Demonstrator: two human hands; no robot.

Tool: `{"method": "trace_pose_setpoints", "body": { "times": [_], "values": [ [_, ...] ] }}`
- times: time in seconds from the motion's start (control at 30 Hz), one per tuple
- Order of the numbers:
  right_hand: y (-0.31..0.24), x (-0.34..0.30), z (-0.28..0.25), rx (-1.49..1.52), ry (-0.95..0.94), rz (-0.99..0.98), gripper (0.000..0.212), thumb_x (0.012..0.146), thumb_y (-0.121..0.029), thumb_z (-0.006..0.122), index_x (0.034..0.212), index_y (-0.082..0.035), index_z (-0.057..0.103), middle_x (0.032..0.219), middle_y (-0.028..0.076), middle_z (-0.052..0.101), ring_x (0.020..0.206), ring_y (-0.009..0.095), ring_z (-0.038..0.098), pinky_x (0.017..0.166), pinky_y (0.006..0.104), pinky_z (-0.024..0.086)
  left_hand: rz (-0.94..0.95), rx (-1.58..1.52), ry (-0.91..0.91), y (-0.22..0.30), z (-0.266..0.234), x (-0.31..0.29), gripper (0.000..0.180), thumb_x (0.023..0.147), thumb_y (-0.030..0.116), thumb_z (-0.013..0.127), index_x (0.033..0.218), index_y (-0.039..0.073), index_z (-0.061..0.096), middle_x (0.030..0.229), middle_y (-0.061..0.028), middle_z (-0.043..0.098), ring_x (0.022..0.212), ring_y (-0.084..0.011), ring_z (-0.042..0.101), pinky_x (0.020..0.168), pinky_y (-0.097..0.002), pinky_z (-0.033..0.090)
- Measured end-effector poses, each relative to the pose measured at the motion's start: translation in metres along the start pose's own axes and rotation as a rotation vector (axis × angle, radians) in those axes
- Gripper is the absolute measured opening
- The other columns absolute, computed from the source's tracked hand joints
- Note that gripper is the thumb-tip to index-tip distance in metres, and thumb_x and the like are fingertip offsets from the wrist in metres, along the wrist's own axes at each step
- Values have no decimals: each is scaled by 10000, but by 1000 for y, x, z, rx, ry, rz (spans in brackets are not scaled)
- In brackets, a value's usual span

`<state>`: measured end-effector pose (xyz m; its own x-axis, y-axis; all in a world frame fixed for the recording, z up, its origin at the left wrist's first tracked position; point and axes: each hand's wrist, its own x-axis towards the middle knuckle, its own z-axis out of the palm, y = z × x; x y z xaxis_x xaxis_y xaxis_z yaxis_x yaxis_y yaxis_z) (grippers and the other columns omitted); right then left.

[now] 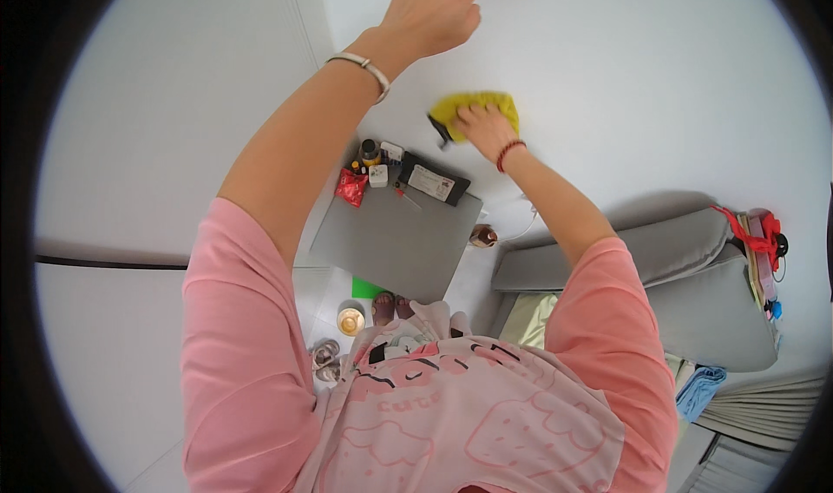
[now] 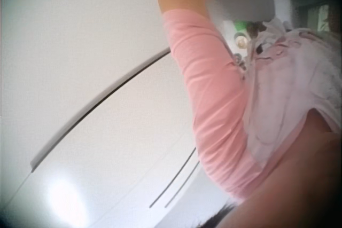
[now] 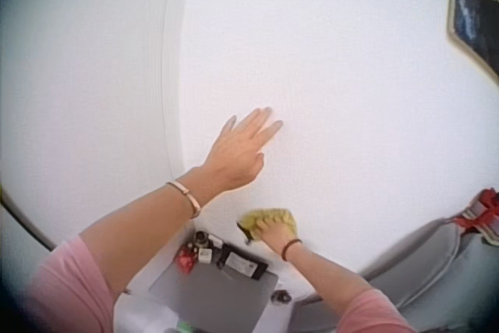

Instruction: The person wipes the exterior of a white wardrobe door using a yellow cloth. They move around the room, pick up a phone from the bed, and continue wiping different sections of the wardrobe door.

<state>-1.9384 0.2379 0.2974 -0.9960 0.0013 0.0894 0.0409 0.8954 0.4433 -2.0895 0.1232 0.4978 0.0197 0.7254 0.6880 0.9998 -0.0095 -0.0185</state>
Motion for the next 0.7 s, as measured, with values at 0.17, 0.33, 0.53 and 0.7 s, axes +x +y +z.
{"method": "trace_pose_setpoints", "body": {
  "times": [0.17, 0.33, 0.53, 0.7],
  "values": [
    [-15, 82, -42, -72, 317, 112, 308, 827, -131, 504, 1124, -155, 582, 1056, -9, 517, 1032, 169, 495, 878, 342, 389, -186, -10, 86, -17, 7, -35, 567, 802, 39, 464, 1362, 63, 376, 1436, -193, 324, 1305, -361, 330, 1020, -539, 309],
    [-16, 30, 34, -53, 26, -98, 255, 833, -146, 501, 1061, -146, 616, 1119, 5, 525, 1075, 184, 496, 904, 354, 397, -240, 163, 30, -40, 5, -81, 595, 836, 229, 580, 1396, 230, 379, 1467, -147, 299, 1351, -301, 290, 1063, -550, 230],
    [-22, 9, 15, 198, -164, 109, 316, 781, -149, 590, 1096, -156, 613, 1088, 56, 532, 1017, 246, 537, 861, 379, 436, -429, 196, 126, -91, -65, -118, 545, 826, 180, 591, 1350, 142, 444, 1405, -146, 404, 1308, -312, 365, 1056, -466, 299],
    [-55, 155, -104, 1017, 728, 480, 365, 817, -188, 587, 1180, -151, 569, 1043, 109, 528, 1003, 300, 541, 831, 403, 464, -513, -24, 256, -101, -122, -124, 508, 857, 191, 581, 1341, 104, 452, 1374, -150, 444, 1294, -279, 396, 1037, -403, 346]
  ]
}}
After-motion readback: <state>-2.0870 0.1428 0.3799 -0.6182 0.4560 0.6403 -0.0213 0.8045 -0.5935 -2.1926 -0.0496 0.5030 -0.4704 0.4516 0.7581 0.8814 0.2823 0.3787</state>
